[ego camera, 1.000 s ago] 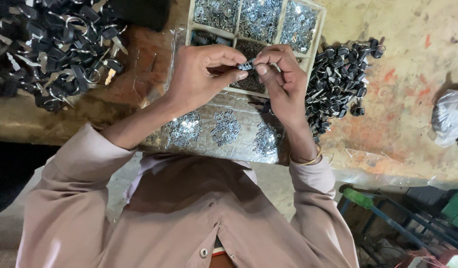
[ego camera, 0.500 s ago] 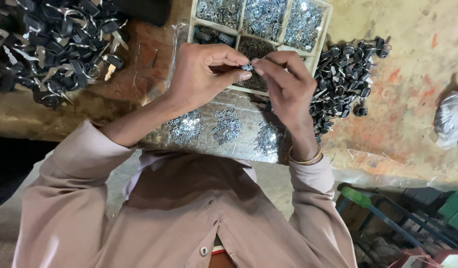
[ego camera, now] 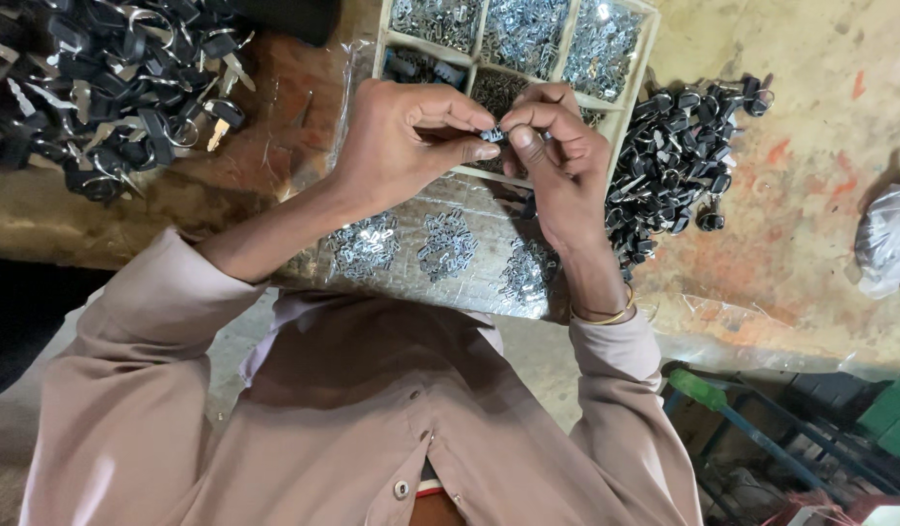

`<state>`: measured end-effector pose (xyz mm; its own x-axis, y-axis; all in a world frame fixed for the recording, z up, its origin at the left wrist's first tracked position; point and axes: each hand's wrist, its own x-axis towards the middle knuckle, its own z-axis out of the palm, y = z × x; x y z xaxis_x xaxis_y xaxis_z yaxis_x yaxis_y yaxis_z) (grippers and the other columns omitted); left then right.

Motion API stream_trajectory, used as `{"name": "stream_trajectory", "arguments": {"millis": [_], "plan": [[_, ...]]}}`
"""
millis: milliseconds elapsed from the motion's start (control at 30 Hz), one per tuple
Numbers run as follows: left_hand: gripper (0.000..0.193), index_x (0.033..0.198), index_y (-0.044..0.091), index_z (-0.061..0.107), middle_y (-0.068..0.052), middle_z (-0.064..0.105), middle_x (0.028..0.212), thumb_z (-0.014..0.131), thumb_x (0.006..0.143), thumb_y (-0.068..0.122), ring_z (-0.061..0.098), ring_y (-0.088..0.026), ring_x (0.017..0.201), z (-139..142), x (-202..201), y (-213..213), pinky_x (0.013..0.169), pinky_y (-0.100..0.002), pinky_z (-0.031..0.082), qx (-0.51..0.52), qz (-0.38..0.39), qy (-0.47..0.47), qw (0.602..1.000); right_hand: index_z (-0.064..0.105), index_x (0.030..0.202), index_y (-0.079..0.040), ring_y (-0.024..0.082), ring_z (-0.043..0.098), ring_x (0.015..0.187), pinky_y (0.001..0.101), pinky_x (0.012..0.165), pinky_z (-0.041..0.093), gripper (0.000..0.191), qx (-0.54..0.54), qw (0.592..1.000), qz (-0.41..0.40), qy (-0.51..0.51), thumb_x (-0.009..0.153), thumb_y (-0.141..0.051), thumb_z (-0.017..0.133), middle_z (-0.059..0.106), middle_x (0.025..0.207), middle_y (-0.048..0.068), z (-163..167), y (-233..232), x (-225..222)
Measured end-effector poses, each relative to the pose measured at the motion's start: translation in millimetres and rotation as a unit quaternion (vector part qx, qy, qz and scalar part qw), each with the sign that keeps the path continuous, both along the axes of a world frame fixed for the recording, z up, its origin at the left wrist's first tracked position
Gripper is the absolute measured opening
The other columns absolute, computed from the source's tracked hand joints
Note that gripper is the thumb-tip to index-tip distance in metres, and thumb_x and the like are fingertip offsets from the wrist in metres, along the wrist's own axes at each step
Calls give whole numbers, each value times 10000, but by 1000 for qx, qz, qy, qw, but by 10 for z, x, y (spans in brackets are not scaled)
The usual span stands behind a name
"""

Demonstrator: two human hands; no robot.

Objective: The person sits at a workbench assembling small lock components. They pick a blue plastic part, insert small metal pins into it one at a time, press the pins into place, and place the assembled part into a compartment tray, repeating the cycle with new parts.

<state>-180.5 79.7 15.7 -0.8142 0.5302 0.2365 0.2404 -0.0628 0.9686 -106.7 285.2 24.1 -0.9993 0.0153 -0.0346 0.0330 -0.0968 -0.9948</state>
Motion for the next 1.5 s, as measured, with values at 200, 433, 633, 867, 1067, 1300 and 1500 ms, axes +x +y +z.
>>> {"name": "stream_trajectory", "arguments": {"millis": [200, 433, 633, 867, 1067, 1300, 1500], "plan": [[226, 1085, -30, 752, -132, 791, 1048, 876, 900, 13, 797, -200, 1010, -7, 13, -14, 904, -298, 665, 5, -7, -7, 1000, 670, 1153, 30, 118, 605, 949, 273, 750, 549, 100, 0, 1000, 11, 6, 1100, 55, 589, 537, 1226, 65, 41, -22, 12], [246, 1090, -24, 751, -132, 791, 1045, 887, 890, 25, 797, -199, 1005, -39, 6, -23, 900, -299, 666, 4, -7, 0, 1000, 667, 1150, 31, 118, 611, 915, 265, 744, 550, 89, -1, 1000, 28, -2, 1110, 36, 588, 517, 1239, 64, 53, 3, 3], [252, 1091, -24, 752, -140, 792, 1026, 890, 885, 20, 800, -204, 992, -51, 11, -23, 882, -299, 664, 2, -8, 1, 1000, 674, 1157, 29, 116, 594, 942, 263, 748, 552, 94, 29, 999, 33, -2, 1124, 30, 587, 509, 1251, 61, 46, 7, 9], [239, 1093, -32, 747, -141, 795, 1022, 878, 895, 3, 804, -198, 983, -49, 3, -29, 866, -291, 665, 6, -11, -2, 1000, 689, 1172, 23, 94, 597, 889, 236, 727, 529, 97, 143, 987, 6, 74, 1113, 48, 617, 531, 1241, 57, 32, -74, 24], [220, 1089, -36, 747, -137, 796, 1027, 872, 913, 2, 802, -187, 990, -50, 7, -25, 871, -285, 665, 17, -3, -14, 1000, 732, 1158, -7, 180, 614, 961, 298, 780, 513, 185, 343, 911, -46, 225, 1001, 74, 787, 586, 1148, 70, 82, -124, 32], [225, 1090, -43, 750, -141, 794, 1029, 871, 907, 5, 800, -189, 981, -61, 8, -29, 858, -286, 662, 7, -1, -10, 1000, 665, 1174, -11, 171, 604, 1031, 277, 837, 507, 147, 325, 926, -34, 189, 1064, 70, 719, 595, 1166, 93, 56, -100, 43], [239, 1093, -40, 749, -155, 787, 1036, 881, 902, 15, 799, -209, 982, -98, 0, -24, 862, -291, 671, 4, -5, 27, 1000, 646, 1184, -16, 154, 595, 986, 260, 795, 492, 144, 311, 937, -11, 160, 1073, 56, 704, 589, 1201, 108, 20, -68, 30]]}}
